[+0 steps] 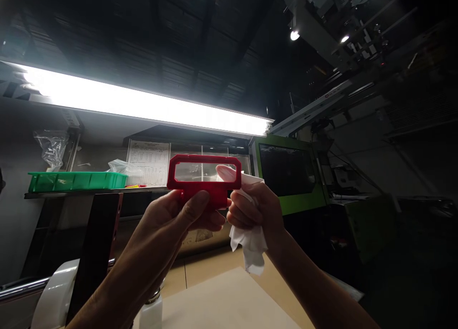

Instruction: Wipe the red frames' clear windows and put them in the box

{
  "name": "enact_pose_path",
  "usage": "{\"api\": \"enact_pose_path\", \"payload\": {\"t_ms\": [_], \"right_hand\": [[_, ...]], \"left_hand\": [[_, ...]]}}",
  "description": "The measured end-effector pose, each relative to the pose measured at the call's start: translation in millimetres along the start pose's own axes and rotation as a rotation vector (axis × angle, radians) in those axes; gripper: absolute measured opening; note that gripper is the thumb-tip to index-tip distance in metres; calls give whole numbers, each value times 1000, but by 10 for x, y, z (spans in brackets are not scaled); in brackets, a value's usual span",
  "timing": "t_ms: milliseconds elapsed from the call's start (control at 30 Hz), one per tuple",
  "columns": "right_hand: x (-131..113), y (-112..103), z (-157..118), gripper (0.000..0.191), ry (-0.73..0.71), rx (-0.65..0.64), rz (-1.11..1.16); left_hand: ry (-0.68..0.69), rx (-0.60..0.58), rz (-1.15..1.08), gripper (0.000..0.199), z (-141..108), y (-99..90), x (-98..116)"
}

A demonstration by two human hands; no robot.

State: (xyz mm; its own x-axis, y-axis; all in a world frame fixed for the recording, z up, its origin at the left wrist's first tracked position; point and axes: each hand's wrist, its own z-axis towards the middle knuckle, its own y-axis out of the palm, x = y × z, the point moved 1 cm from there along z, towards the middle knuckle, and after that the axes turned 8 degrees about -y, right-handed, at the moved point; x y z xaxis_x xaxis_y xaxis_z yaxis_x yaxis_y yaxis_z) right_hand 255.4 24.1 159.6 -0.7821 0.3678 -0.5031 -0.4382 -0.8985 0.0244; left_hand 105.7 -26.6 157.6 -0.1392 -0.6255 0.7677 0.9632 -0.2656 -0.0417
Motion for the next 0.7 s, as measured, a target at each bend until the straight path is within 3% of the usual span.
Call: {"api": "enact_pose_path", "payload": {"t_ms": [300,567,700], "right_hand": [[2,44,29,21,-59,48,-12],[83,26,-25,17,-158,244,-76],[73,48,-118,19,-327,369,-415]], "left_hand": [[14,44,-21,18,-30,-6,6],[-5,121,-15,19,-34,-7,7],[-9,145,3,22,-49,-1,20]]}}
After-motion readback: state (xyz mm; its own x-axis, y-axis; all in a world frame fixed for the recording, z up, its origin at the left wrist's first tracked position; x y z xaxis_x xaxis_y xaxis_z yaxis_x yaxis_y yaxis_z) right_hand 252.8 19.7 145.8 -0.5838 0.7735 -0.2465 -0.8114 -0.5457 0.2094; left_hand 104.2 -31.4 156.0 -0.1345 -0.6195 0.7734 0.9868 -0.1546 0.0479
